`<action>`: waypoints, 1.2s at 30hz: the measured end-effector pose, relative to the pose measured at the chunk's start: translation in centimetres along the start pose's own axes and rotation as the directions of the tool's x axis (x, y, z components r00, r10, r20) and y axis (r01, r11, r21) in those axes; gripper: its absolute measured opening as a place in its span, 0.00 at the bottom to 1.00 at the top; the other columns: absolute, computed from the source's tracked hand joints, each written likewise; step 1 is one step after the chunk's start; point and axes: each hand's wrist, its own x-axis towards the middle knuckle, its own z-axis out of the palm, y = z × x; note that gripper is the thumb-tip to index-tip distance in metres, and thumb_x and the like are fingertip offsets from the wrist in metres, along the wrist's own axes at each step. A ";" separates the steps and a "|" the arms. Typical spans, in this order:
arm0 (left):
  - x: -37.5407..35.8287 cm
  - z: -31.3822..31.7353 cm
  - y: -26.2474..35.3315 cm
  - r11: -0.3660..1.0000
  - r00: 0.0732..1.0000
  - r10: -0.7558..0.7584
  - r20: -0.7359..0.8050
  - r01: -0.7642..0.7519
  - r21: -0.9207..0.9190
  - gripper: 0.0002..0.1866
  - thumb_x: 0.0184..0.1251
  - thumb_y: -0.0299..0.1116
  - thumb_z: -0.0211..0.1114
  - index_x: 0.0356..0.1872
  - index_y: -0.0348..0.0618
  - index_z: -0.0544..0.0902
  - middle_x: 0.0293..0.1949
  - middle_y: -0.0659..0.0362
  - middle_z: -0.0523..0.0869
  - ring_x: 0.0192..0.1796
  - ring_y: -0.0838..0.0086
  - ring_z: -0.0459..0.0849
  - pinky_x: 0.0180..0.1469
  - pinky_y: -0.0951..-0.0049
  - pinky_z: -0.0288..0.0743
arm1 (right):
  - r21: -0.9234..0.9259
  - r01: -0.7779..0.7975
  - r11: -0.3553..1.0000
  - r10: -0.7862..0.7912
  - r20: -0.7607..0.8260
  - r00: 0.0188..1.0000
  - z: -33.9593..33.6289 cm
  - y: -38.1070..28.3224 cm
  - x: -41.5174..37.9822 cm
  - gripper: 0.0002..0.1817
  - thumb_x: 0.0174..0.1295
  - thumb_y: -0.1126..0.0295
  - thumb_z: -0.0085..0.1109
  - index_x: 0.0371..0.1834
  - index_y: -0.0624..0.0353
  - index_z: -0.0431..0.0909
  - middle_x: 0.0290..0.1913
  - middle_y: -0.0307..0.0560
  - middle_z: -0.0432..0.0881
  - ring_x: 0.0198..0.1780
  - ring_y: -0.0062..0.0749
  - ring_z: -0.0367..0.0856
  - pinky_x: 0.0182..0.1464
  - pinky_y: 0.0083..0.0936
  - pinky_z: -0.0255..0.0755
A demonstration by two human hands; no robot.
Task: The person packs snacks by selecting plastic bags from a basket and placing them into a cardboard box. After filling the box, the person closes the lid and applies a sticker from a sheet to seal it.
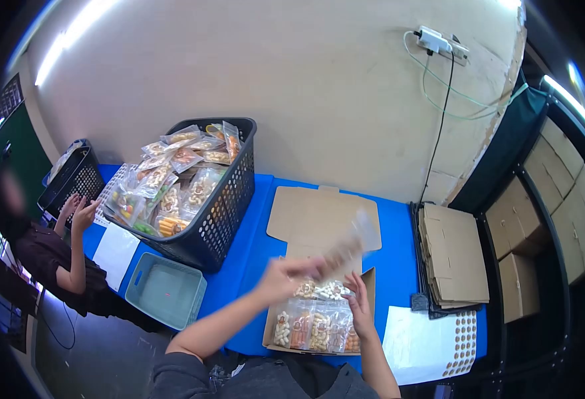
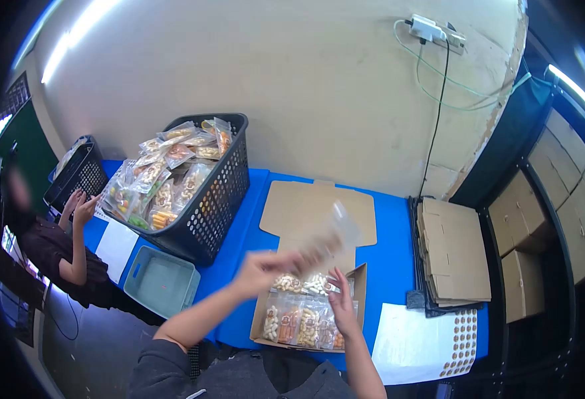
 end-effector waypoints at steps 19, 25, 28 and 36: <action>-4.3 8.4 -6.7 0.826 0.973 -0.228 0.030 0.209 -0.524 0.23 0.74 0.36 0.56 0.63 0.35 0.67 0.50 0.57 0.80 0.50 0.79 0.80 0.50 0.77 0.75 | 0.023 -0.298 0.954 0.296 0.059 0.953 2.4 -1.2 0.3 0.19 0.66 0.69 0.58 0.57 0.66 0.71 0.48 0.42 0.80 0.49 0.22 0.79 0.53 0.21 0.73; -5.3 7.3 -6.7 0.733 0.933 -0.351 0.076 0.325 -0.597 0.23 0.75 0.39 0.54 0.61 0.31 0.69 0.51 0.55 0.80 0.51 0.78 0.80 0.52 0.76 0.75 | 0.292 -0.462 0.837 0.431 0.168 0.887 1.3 -0.2 -0.1 0.17 0.69 0.70 0.55 0.57 0.67 0.70 0.49 0.42 0.80 0.48 0.19 0.78 0.51 0.18 0.71; -5.8 6.7 -5.1 0.794 0.939 -0.343 0.026 0.304 -0.527 0.21 0.75 0.40 0.54 0.57 0.31 0.73 0.49 0.54 0.82 0.48 0.78 0.81 0.50 0.76 0.76 | 0.228 -0.430 0.874 0.411 0.129 0.903 3.2 -1.9 -1.1 0.17 0.69 0.69 0.55 0.57 0.66 0.70 0.47 0.41 0.80 0.46 0.20 0.78 0.48 0.18 0.72; -7.2 7.5 -5.9 0.801 0.896 -0.392 -0.208 0.221 -0.557 0.18 0.74 0.42 0.55 0.52 0.37 0.76 0.40 0.61 0.83 0.39 0.83 0.81 0.39 0.82 0.75 | 0.119 -0.375 0.919 0.348 0.198 0.916 3.2 -0.5 -1.7 0.18 0.71 0.67 0.50 0.60 0.66 0.67 0.48 0.44 0.79 0.48 0.20 0.77 0.49 0.19 0.72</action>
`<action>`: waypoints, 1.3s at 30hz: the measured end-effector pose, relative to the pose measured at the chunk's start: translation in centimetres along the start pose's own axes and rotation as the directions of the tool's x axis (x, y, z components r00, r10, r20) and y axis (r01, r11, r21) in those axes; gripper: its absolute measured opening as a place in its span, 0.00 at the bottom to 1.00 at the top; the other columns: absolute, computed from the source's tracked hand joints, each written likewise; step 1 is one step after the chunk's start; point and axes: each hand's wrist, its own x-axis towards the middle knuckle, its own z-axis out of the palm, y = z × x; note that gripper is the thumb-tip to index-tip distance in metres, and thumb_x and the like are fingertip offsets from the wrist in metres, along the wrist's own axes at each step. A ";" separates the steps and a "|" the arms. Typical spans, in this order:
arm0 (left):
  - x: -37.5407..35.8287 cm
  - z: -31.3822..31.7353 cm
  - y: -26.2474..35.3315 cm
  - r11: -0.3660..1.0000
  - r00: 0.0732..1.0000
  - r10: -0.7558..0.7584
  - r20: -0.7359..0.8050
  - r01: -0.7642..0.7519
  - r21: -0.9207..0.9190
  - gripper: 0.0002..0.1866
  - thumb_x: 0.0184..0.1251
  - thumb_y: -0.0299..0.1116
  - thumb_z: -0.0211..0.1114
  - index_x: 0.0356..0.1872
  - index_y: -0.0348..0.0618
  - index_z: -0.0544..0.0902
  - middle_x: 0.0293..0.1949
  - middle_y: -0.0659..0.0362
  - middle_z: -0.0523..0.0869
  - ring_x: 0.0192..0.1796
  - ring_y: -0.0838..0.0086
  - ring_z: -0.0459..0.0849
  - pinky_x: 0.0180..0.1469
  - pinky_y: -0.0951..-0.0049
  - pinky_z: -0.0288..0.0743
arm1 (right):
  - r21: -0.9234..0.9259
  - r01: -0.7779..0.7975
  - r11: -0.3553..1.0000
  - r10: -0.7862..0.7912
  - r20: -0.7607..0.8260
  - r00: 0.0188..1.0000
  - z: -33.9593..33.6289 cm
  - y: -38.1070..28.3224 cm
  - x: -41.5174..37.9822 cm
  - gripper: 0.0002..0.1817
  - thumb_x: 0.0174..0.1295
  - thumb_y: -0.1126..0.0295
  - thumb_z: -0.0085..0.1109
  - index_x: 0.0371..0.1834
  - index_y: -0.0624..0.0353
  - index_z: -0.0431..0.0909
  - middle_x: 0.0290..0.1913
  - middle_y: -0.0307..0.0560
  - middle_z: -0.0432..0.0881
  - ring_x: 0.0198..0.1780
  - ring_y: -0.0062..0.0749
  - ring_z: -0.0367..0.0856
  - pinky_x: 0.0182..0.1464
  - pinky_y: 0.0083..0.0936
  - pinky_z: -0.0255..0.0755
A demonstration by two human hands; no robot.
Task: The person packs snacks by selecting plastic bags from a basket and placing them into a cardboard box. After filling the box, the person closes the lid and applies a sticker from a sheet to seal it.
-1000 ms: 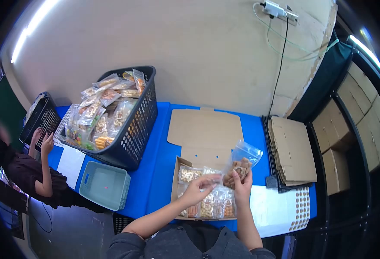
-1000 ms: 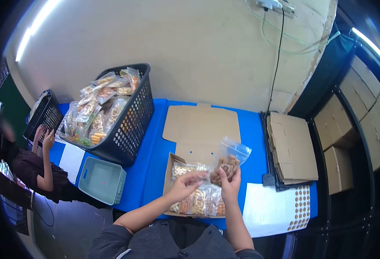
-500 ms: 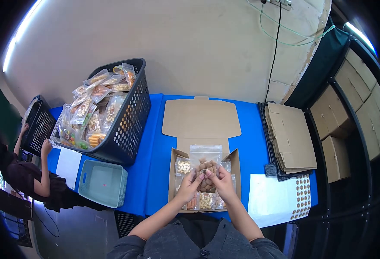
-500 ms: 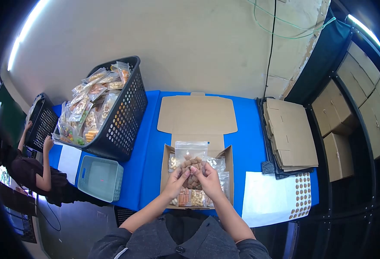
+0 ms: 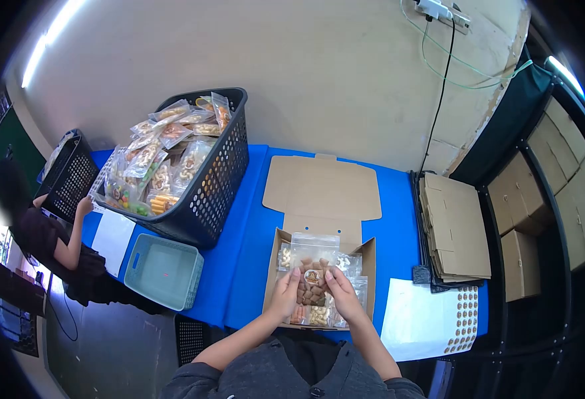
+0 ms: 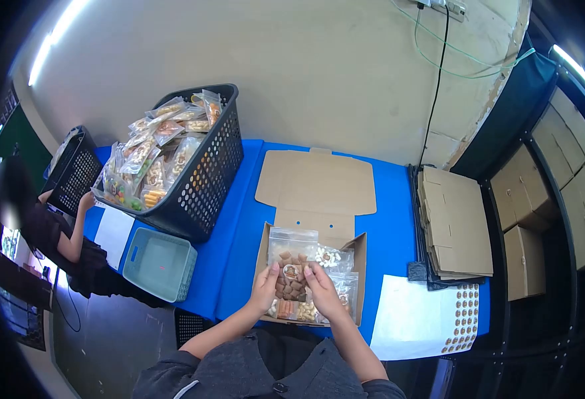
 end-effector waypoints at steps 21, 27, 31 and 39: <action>-1.5 -0.5 0.4 0.981 0.994 0.026 0.102 -0.045 0.188 0.22 0.69 0.29 0.60 0.61 0.40 0.67 0.49 0.53 0.81 0.52 0.77 0.79 0.51 0.77 0.74 | 0.127 -0.080 0.989 0.087 -0.052 0.995 0.9 1.1 -0.3 0.23 0.66 0.72 0.59 0.60 0.59 0.61 0.43 0.44 0.81 0.43 0.18 0.79 0.44 0.18 0.74; -0.6 -1.2 0.0 0.993 0.993 0.005 0.117 -0.018 0.114 0.24 0.68 0.32 0.62 0.63 0.42 0.67 0.50 0.54 0.81 0.52 0.76 0.79 0.51 0.75 0.74 | 0.169 -0.016 0.986 0.027 -0.062 0.998 1.4 0.9 -0.4 0.23 0.68 0.69 0.57 0.62 0.62 0.62 0.47 0.45 0.80 0.47 0.21 0.78 0.51 0.20 0.71; -1.3 -0.9 -0.6 0.861 0.921 0.180 0.344 -0.317 0.398 0.33 0.61 0.33 0.69 0.65 0.43 0.63 0.52 0.51 0.80 0.55 0.71 0.79 0.51 0.74 0.76 | 0.115 0.024 0.993 0.005 -0.251 0.968 -0.3 2.6 0.0 0.17 0.66 0.69 0.59 0.54 0.64 0.71 0.44 0.44 0.82 0.45 0.20 0.78 0.49 0.19 0.72; 0.4 -1.1 0.7 0.946 0.950 0.211 0.230 -0.257 0.195 0.27 0.57 0.31 0.73 0.58 0.40 0.73 0.48 0.53 0.82 0.51 0.68 0.82 0.57 0.70 0.72 | 0.026 -0.011 1.000 0.014 -0.117 0.993 0.6 -0.8 -1.3 0.09 0.65 0.68 0.59 0.35 0.65 0.81 0.35 0.42 0.84 0.40 0.20 0.80 0.46 0.20 0.73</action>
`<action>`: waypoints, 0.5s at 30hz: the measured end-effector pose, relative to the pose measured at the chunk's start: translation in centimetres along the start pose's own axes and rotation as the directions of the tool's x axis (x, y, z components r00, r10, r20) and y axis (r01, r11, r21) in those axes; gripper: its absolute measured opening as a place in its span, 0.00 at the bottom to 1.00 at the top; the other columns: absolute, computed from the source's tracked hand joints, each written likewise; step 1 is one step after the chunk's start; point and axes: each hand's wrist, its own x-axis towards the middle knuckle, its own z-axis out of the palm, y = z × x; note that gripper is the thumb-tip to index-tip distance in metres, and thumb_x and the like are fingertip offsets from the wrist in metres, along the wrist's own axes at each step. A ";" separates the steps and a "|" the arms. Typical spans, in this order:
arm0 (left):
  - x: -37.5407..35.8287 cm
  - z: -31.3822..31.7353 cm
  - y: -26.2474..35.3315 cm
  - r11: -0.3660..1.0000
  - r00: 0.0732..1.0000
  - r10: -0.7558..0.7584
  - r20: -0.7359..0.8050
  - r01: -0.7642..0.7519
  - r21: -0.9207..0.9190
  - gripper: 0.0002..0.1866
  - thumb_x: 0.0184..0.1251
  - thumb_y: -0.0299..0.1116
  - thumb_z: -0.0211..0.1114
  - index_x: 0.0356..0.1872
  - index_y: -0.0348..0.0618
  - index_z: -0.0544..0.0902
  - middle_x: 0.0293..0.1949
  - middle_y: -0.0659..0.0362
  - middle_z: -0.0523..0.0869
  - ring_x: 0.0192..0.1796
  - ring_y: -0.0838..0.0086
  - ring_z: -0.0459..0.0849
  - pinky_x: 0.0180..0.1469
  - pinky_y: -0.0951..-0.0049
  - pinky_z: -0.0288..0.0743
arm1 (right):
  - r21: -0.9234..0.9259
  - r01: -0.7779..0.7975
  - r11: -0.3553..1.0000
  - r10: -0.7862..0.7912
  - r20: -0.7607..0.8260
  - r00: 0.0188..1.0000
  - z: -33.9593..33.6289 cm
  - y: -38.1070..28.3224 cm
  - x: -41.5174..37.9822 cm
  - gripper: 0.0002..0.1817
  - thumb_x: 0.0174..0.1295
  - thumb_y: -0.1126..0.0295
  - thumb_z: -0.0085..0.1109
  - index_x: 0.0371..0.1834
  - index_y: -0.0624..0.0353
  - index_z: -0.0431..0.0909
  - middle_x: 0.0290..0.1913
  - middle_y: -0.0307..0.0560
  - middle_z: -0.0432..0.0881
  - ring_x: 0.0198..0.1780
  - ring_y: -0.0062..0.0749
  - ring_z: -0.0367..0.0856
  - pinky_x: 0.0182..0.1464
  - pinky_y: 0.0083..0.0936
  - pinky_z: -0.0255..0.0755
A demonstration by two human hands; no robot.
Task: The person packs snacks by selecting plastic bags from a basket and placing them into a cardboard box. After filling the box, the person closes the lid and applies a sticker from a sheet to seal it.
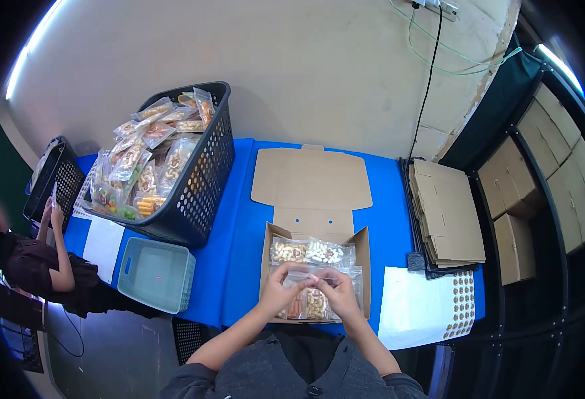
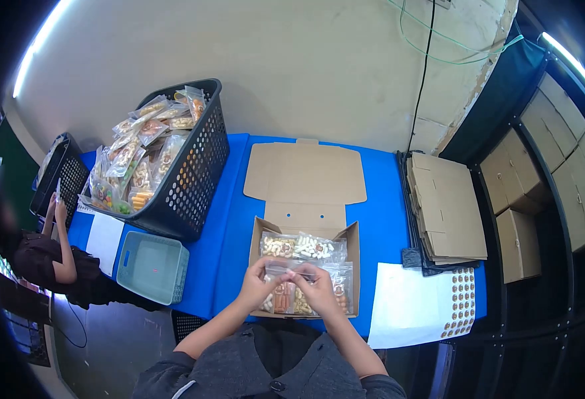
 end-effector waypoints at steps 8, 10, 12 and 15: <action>1.2 -1.9 -0.4 0.987 0.979 -0.162 0.126 0.163 0.001 0.11 0.68 0.35 0.62 0.41 0.37 0.85 0.44 0.53 0.86 0.55 0.70 0.80 0.60 0.68 0.70 | -0.316 0.036 0.948 0.040 0.229 0.973 -2.9 -0.4 0.5 0.19 0.73 0.61 0.47 0.55 0.66 0.77 0.45 0.46 0.84 0.50 0.23 0.77 0.55 0.23 0.69; 1.1 -1.9 -0.5 0.988 0.977 -0.148 0.151 0.142 0.054 0.15 0.71 0.38 0.59 0.45 0.37 0.84 0.46 0.52 0.85 0.56 0.70 0.79 0.60 0.68 0.70 | -0.260 0.023 0.965 0.047 0.260 0.964 -3.2 0.5 0.6 0.21 0.75 0.61 0.42 0.55 0.68 0.75 0.48 0.49 0.83 0.49 0.30 0.79 0.56 0.26 0.69; 1.0 -1.8 -0.4 0.986 0.989 -0.149 -0.021 0.147 -0.076 0.19 0.74 0.41 0.53 0.55 0.39 0.79 0.52 0.52 0.83 0.58 0.68 0.78 0.66 0.66 0.63 | -0.302 0.096 0.948 -0.044 0.175 0.984 -3.1 0.3 0.5 0.21 0.75 0.61 0.42 0.57 0.68 0.74 0.50 0.50 0.81 0.50 0.30 0.78 0.57 0.27 0.68; 0.8 -3.1 0.4 0.991 0.993 -0.117 0.028 0.115 0.068 0.23 0.74 0.41 0.53 0.64 0.38 0.71 0.62 0.50 0.75 0.65 0.65 0.72 0.72 0.64 0.53 | -0.469 0.250 0.847 -0.255 0.056 0.965 -1.9 -0.1 0.3 0.22 0.75 0.60 0.41 0.60 0.67 0.72 0.53 0.53 0.77 0.54 0.32 0.75 0.59 0.27 0.67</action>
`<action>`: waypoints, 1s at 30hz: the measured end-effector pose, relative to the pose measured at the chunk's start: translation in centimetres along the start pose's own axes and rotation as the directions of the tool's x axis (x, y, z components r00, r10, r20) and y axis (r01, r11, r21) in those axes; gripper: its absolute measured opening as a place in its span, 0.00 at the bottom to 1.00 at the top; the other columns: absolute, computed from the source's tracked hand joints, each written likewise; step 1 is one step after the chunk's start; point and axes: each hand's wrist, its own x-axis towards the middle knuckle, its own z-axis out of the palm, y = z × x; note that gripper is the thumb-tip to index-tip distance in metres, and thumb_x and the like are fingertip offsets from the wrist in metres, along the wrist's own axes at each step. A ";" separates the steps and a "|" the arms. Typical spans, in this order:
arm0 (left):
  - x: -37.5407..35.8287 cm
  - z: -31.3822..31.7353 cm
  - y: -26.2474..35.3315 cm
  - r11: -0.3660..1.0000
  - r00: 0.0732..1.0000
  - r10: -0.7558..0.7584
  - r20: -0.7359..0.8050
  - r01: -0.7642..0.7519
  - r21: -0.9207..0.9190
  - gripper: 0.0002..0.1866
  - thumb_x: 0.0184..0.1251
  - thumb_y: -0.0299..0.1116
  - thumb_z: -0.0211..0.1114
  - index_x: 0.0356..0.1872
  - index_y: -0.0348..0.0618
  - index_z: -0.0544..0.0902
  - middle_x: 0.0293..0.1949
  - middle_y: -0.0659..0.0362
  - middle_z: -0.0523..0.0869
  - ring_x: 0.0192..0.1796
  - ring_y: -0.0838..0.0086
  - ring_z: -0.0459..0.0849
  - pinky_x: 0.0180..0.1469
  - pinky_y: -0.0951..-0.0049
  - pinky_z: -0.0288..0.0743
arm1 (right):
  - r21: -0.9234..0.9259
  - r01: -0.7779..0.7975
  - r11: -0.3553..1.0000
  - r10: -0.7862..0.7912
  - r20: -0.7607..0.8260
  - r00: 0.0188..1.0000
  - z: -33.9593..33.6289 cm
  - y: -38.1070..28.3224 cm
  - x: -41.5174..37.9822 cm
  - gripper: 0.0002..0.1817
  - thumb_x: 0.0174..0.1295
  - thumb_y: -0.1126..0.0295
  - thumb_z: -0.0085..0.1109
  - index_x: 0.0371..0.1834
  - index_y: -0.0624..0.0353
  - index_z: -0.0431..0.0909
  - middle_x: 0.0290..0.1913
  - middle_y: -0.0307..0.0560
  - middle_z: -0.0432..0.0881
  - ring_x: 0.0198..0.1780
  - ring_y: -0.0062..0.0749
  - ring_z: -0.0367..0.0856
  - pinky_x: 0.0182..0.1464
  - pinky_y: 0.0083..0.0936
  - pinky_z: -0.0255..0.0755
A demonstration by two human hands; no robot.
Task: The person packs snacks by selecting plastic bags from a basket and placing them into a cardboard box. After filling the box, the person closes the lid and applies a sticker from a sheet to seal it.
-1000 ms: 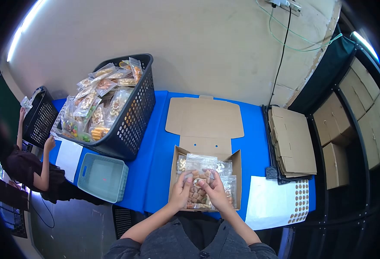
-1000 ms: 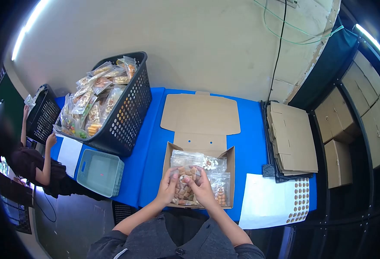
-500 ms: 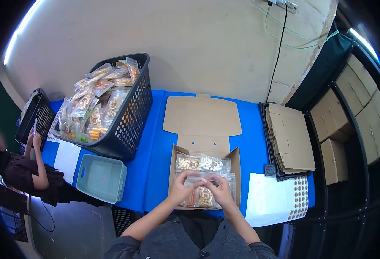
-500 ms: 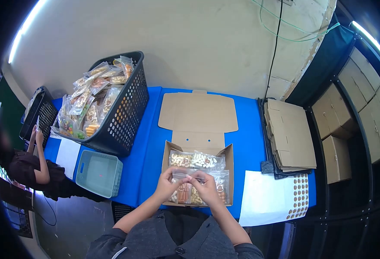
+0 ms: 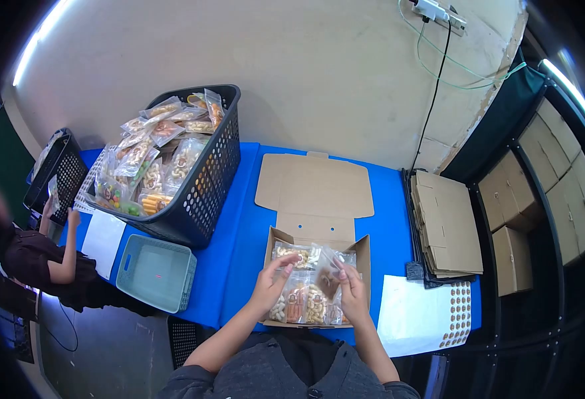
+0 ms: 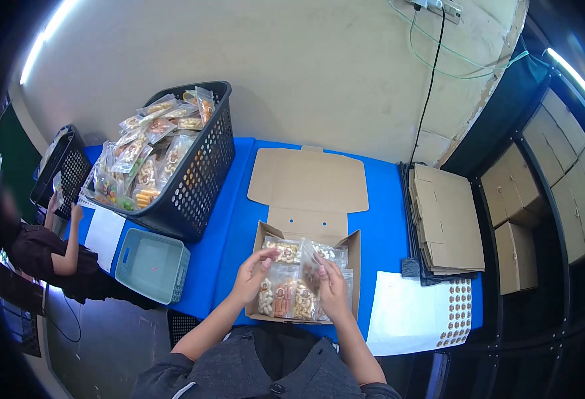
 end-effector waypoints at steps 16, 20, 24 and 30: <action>-2.8 4.2 2.4 0.878 0.934 0.323 0.154 -0.356 0.319 0.25 0.62 0.32 0.66 0.62 0.42 0.74 0.63 0.51 0.71 0.66 0.61 0.67 0.68 0.62 0.58 | -0.053 0.220 0.974 -0.226 -0.284 0.932 1.7 -1.5 0.7 0.34 0.43 0.69 0.77 0.57 0.57 0.73 0.59 0.52 0.67 0.63 0.40 0.64 0.66 0.36 0.58; -2.8 4.2 2.2 0.963 0.975 0.224 0.004 -0.222 0.151 0.14 0.63 0.24 0.63 0.51 0.41 0.82 0.54 0.52 0.79 0.57 0.67 0.76 0.63 0.65 0.66 | -0.025 0.178 0.984 -0.179 -0.206 0.962 1.5 -1.9 -0.3 0.15 0.45 0.71 0.75 0.37 0.56 0.82 0.52 0.47 0.73 0.60 0.39 0.66 0.64 0.38 0.59; -2.4 3.0 2.5 0.917 0.935 0.355 0.005 -0.350 0.192 0.12 0.63 0.22 0.62 0.48 0.40 0.84 0.45 0.53 0.84 0.53 0.68 0.80 0.65 0.64 0.66 | -0.024 0.188 0.982 -0.188 -0.241 0.952 1.4 -1.7 -0.3 0.04 0.51 0.72 0.71 0.28 0.56 0.84 0.43 0.42 0.78 0.56 0.38 0.68 0.64 0.37 0.59; -2.4 2.6 3.6 0.978 0.975 0.206 -0.084 -0.202 0.054 0.30 0.68 0.25 0.59 0.70 0.45 0.63 0.41 0.55 0.88 0.53 0.67 0.82 0.68 0.62 0.61 | 0.043 0.198 0.979 -0.192 -0.114 0.975 0.1 -2.6 -0.2 0.06 0.60 0.70 0.63 0.35 0.61 0.85 0.40 0.43 0.80 0.56 0.37 0.68 0.61 0.36 0.58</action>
